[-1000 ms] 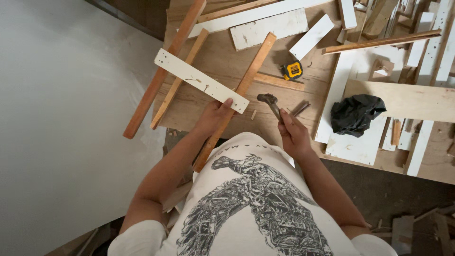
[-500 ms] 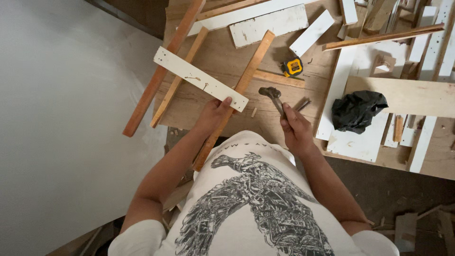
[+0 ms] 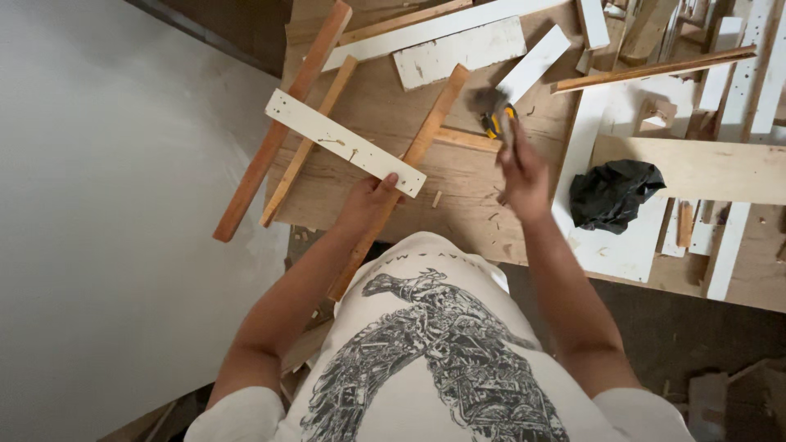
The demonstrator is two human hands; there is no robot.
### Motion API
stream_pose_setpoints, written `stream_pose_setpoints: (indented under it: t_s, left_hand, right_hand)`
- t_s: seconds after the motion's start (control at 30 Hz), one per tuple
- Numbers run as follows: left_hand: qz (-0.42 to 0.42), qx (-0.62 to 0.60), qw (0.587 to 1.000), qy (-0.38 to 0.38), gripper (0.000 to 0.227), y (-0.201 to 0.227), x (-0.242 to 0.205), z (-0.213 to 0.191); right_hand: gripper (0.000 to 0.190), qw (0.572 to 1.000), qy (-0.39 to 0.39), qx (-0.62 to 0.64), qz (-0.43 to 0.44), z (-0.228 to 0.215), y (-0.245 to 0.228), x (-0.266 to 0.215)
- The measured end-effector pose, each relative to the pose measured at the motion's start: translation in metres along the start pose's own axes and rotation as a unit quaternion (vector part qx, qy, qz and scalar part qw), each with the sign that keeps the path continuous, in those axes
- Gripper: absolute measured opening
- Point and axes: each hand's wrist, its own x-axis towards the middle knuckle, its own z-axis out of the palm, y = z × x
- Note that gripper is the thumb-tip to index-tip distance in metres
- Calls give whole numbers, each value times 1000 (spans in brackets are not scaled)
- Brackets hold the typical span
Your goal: The person assembles a wooden stool by hammering several wood pieces together. They use a hammer to join the components while working in a workspace filled with wood scraps and tools.
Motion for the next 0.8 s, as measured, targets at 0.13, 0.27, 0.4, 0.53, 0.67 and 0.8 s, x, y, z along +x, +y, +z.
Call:
stream_pose_setpoints:
  t_s: [0.13,0.27,0.4,0.53,0.67,0.8]
  left_hand:
    - [19,1,1000,-7,53,-9,6,-4]
    - [4,-12,1000,19,50,-9,7,2]
    - [-12,46,999,17,51,-3,0,-2]
    - [-15,13,1000,22,48,-6,4,-2]
    - [4,3,1000,28,45,-14,6,-1]
    - [-3,-9,999,40,44,-18,12,3]
  right_hand:
    - [47,994,40,99,19,4,43,84]
    - [48,987,-39,150,38,16,56,150]
    - [47,979,-138,139,61,48,58,200]
    - [47,931,-268,245,40,74,47,227]
    - [46,922,-321,203,72,82,15,243]
    - [48,909,-346,211,99,88,-7,251]
